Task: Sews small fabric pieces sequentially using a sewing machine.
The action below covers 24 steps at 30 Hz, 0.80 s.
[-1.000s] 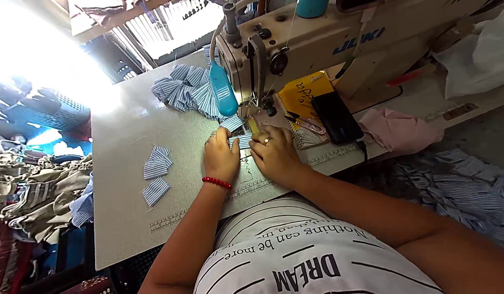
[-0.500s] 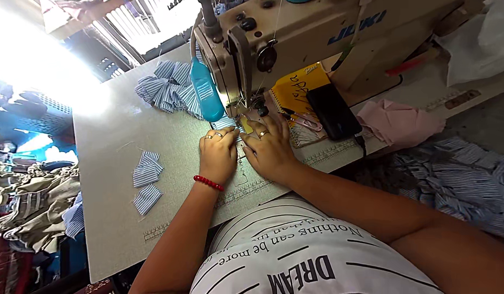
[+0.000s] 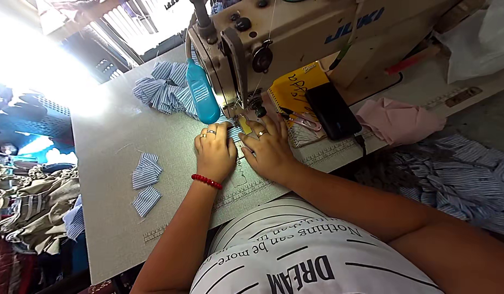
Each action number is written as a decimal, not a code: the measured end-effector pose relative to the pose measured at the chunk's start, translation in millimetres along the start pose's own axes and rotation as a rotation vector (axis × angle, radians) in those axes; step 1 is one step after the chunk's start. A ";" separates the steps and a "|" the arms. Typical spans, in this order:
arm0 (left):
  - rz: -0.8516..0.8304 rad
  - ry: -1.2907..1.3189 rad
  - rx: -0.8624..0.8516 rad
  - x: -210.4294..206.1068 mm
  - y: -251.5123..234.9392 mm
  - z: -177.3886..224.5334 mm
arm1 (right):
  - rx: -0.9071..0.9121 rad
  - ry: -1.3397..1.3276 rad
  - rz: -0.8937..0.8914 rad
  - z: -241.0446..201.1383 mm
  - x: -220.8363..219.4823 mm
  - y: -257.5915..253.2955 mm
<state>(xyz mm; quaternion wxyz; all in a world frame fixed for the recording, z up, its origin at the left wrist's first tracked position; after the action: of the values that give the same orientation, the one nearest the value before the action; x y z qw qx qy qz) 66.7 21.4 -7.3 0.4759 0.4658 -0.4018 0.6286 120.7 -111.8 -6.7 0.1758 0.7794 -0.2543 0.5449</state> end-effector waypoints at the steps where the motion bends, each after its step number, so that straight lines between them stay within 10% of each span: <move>1: -0.005 -0.010 -0.004 0.5 -0.4 -0.6 | -0.001 0.000 -0.005 0.1 -0.4 0.0; 24: -0.061 -0.075 0.019 -2.0 -6.9 -7.0 | -0.027 -0.003 -0.037 0.9 0.2 -1.8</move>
<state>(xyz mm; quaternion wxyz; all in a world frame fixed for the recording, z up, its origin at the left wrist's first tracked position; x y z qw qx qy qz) 72.2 29.1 -10.6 0.4751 0.5053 -0.3990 0.5998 122.5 -110.8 -6.8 0.1959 0.7823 -0.2473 0.5370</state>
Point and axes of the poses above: each hand's wrist, its own y-axis away from the middle knuckle, its own x-axis out of the back of the hand, z = x × y, the point moved 5 cm from there along -y, towards the middle knuckle, and after that the axes turned 10 degrees about -z, right-handed, at the moved point
